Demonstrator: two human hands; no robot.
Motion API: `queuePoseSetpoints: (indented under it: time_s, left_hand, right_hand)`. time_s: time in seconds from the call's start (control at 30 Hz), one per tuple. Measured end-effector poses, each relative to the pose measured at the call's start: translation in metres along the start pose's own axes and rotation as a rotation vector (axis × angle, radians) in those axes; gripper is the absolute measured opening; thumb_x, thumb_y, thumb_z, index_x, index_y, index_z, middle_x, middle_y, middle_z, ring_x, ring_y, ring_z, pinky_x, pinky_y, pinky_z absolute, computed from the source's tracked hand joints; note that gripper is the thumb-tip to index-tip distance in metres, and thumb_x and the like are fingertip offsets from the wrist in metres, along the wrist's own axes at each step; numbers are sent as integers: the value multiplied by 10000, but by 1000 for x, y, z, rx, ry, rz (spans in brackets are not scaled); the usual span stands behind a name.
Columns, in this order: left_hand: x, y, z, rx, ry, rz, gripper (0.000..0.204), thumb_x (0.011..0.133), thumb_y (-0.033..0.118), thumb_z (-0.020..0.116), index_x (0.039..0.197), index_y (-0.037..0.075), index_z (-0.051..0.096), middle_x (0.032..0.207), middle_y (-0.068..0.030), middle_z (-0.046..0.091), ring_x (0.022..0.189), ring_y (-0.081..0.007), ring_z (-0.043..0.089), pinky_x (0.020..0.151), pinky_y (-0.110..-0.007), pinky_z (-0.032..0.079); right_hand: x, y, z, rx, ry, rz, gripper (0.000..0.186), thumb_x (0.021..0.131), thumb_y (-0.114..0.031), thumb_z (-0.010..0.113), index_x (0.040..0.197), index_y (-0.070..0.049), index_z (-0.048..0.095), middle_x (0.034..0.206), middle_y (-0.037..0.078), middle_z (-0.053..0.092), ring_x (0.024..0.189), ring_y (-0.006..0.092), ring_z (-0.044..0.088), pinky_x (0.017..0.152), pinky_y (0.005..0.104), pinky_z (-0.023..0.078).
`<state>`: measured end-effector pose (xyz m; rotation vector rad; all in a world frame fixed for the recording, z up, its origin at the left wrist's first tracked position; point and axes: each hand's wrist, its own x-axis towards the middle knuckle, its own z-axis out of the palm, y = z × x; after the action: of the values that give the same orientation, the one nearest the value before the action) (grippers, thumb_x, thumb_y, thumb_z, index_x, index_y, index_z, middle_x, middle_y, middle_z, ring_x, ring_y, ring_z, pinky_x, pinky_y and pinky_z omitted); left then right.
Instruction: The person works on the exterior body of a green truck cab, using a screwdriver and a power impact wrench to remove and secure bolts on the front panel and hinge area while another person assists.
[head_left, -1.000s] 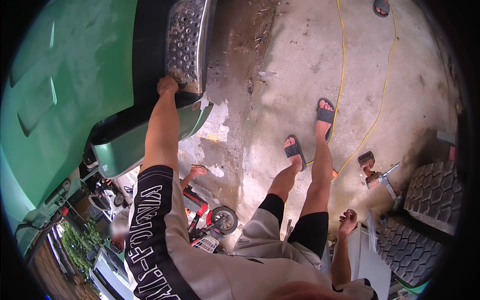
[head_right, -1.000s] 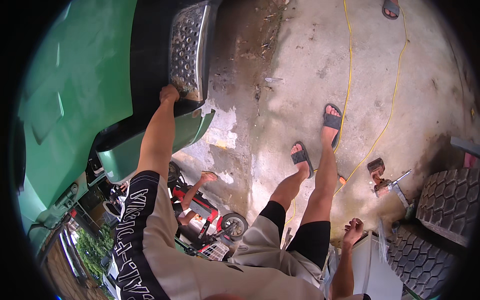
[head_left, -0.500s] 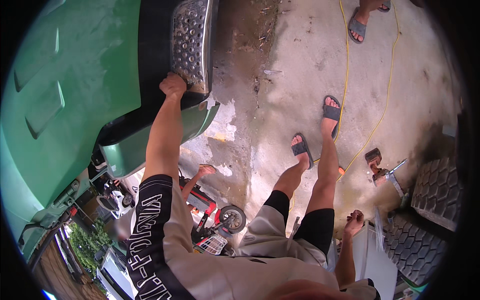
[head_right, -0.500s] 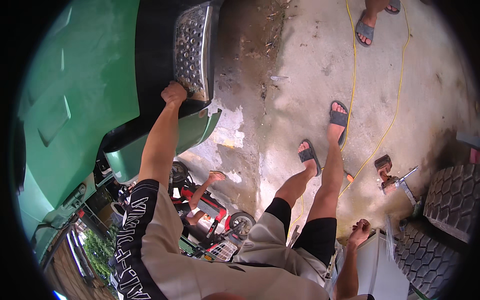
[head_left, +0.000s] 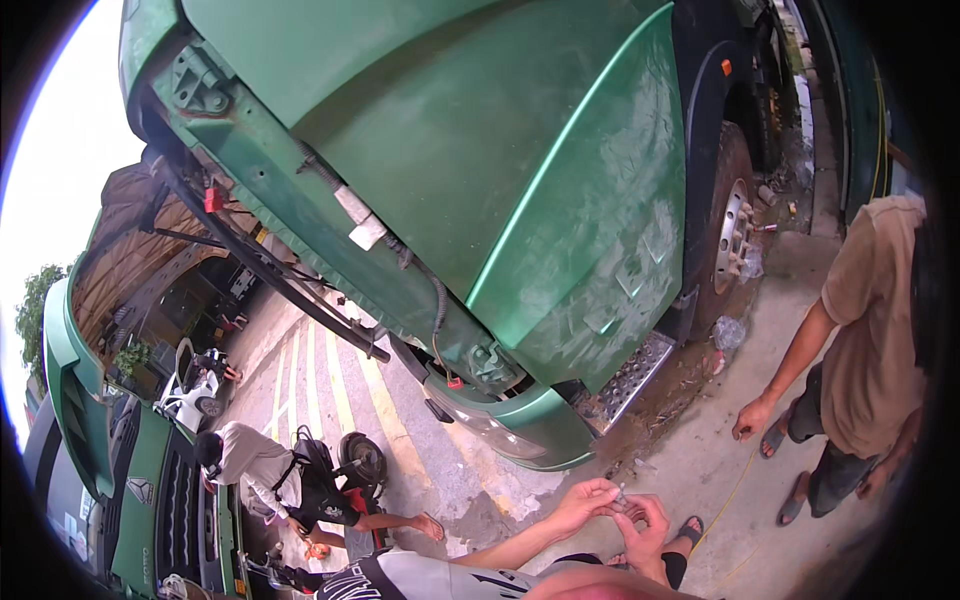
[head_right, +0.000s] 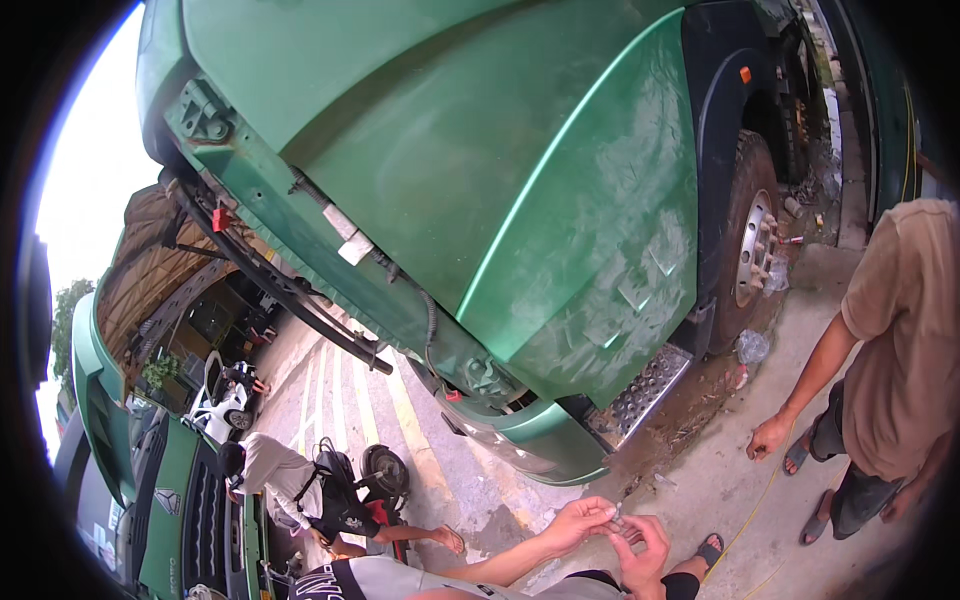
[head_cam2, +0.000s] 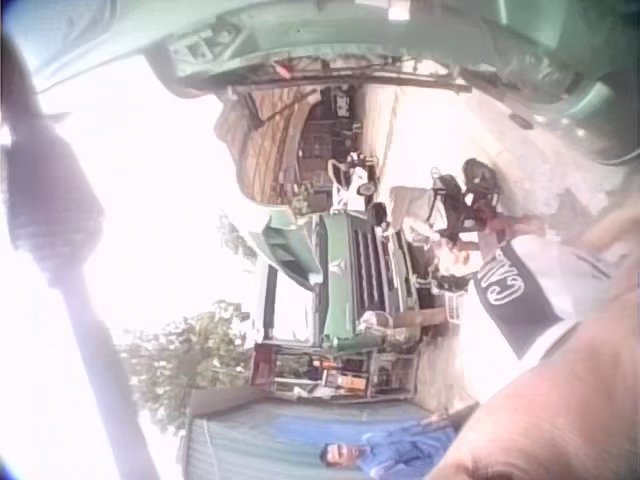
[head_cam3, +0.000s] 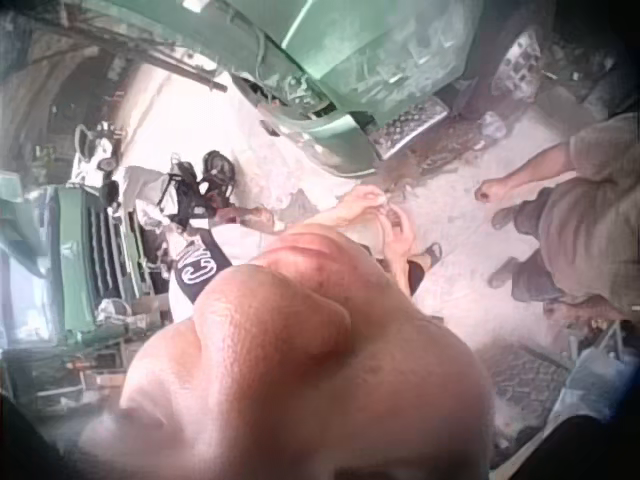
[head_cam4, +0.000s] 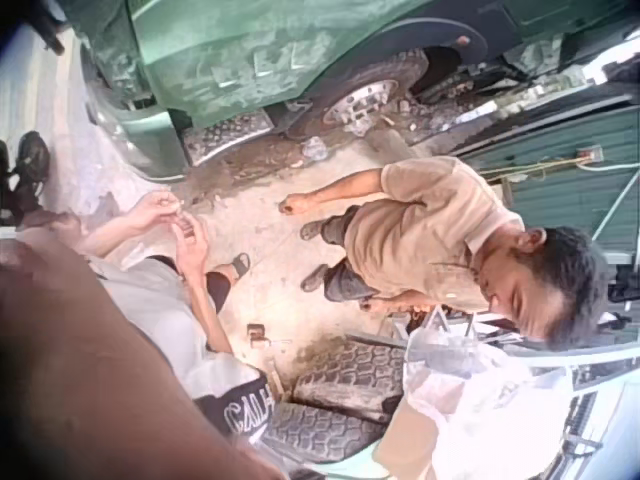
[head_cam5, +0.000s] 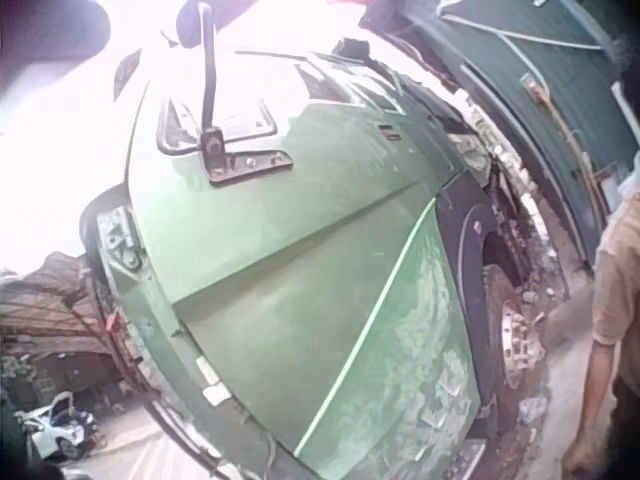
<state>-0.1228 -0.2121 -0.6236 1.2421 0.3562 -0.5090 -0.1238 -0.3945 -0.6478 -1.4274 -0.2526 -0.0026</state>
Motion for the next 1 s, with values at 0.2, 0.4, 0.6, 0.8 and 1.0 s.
queuePoseSetpoints:
  time_s: [0.2, 0.4, 0.6, 0.8, 1.0]
  left_hand:
    - [-95, 110, 0, -418, 354, 571, 197, 1038, 139, 606, 1206, 38, 581, 1085, -97, 699, 997, -183, 707, 880, -333, 574]
    - [-129, 227, 13, -222, 454, 934, 116, 1065, 132, 535, 1103, 36, 587, 1016, -108, 718, 921, -187, 727, 840, -335, 596]
    - [-192, 397, 58, 444, 799, 1151, 194, 1030, 177, 625, 1084, -2, 679, 999, -79, 743, 938, -123, 692, 842, -264, 524]
    - [-289, 564, 54, 833, 1609, 1576, 421, 925, 251, 750, 1220, -10, 601, 1126, -121, 640, 1014, -213, 642, 925, -359, 501]
    - [-303, 641, 73, 1133, 1694, 1265, 893, 788, 385, 849, 1435, -22, 388, 1375, -244, 429, 1256, -381, 502, 1093, -424, 424]
  right_hand:
    - [112, -145, 90, -184, -306, -609, 284, 731, -33, 832, 992, -21, 722, 1009, 128, 660, 823, 277, 673, 723, 327, 553]
    - [206, -250, 134, -38, -579, -855, 255, 755, -9, 808, 995, -15, 720, 980, 142, 721, 815, 284, 717, 694, 354, 580]
    - [310, -399, 158, 220, -524, -1185, 216, 794, -10, 793, 1000, -23, 731, 932, 132, 715, 788, 276, 709, 687, 341, 577]
    - [387, -573, 224, 590, -499, -1218, 224, 843, -4, 764, 1066, -22, 748, 962, 115, 747, 805, 206, 716, 733, 318, 579]
    - [425, -672, 264, 504, -472, -1323, 185, 855, -79, 763, 1037, -46, 763, 931, 109, 772, 818, 218, 739, 752, 318, 575]
